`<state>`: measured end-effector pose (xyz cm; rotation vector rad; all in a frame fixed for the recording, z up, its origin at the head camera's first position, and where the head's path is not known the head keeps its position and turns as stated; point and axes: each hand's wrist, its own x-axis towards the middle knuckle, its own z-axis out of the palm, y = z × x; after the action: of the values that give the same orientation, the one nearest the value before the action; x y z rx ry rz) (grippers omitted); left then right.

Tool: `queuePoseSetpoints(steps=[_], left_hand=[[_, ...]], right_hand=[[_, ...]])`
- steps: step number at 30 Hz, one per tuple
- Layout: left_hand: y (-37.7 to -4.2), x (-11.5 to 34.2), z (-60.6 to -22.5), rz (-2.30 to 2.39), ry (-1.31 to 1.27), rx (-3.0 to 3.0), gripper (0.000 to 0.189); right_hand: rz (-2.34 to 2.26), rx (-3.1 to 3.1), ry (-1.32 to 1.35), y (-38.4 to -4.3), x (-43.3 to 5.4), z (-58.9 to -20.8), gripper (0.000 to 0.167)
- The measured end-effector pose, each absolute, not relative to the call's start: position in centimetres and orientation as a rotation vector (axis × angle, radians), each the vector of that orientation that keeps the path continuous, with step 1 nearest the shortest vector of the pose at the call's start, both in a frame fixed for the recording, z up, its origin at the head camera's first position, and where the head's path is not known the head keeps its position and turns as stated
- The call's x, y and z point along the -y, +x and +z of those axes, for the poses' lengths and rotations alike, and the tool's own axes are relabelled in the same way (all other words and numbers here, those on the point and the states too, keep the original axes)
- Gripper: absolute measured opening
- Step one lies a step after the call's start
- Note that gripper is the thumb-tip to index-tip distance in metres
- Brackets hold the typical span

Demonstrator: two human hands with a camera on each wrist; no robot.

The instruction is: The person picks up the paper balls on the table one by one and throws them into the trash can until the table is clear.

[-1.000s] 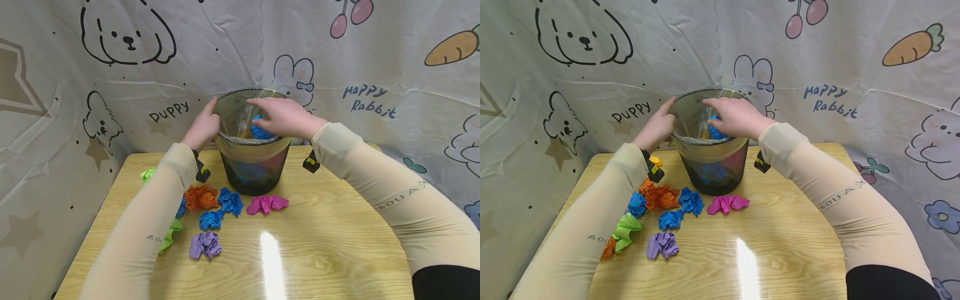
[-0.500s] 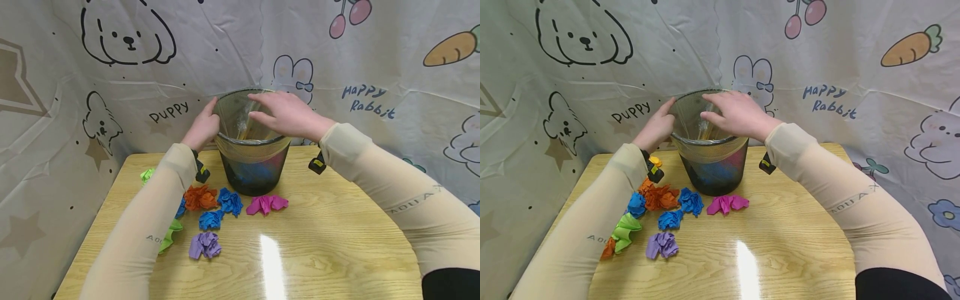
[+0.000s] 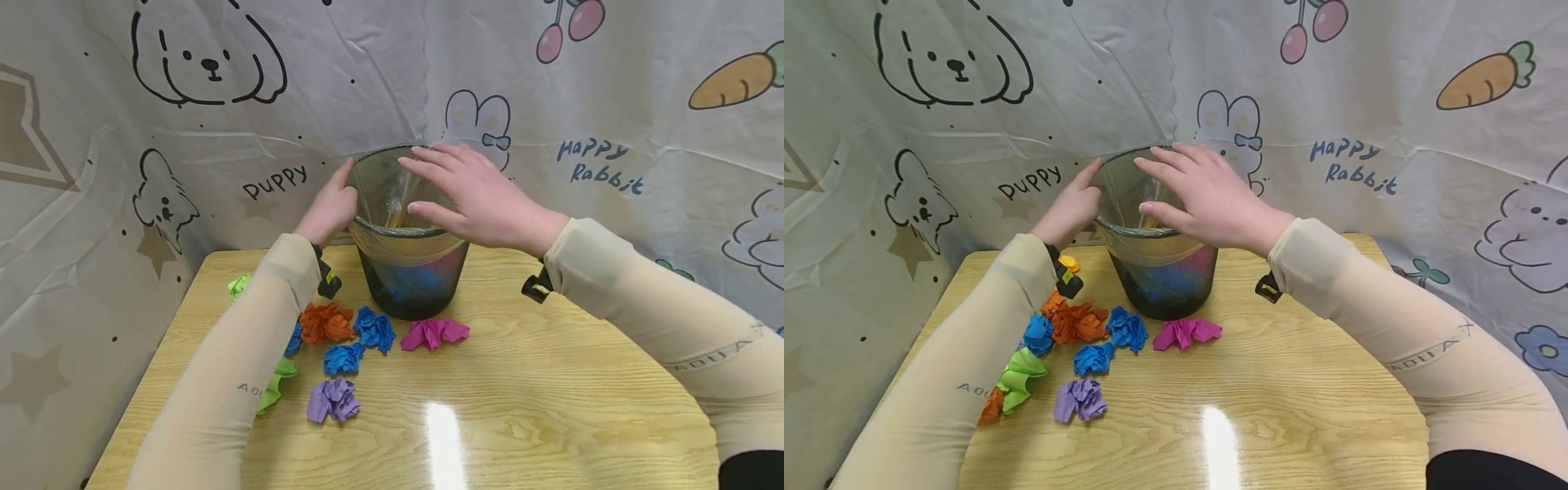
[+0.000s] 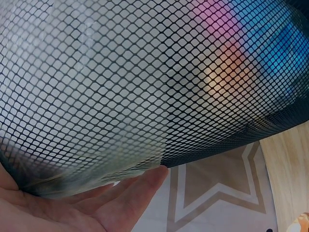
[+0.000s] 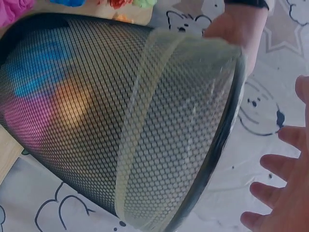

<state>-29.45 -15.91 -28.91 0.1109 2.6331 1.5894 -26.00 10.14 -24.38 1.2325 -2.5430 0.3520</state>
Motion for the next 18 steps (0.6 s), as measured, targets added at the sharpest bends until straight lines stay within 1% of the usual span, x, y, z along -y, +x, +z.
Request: queuePoseSetpoints(steps=[10, 18], left_hand=[[-29.6, 15.9, -28.9, 1.595, 0.099, -2.626, 0.065], [-29.4, 15.9, -28.8, 1.590, 0.111, -2.628, 0.066]], right_hand=[[0.380, 2.232, 1.462, -21.7, -10.6, -26.0, 0.064], [0.403, 2.177, 1.599, -18.3, -11.3, -27.7, 0.067]])
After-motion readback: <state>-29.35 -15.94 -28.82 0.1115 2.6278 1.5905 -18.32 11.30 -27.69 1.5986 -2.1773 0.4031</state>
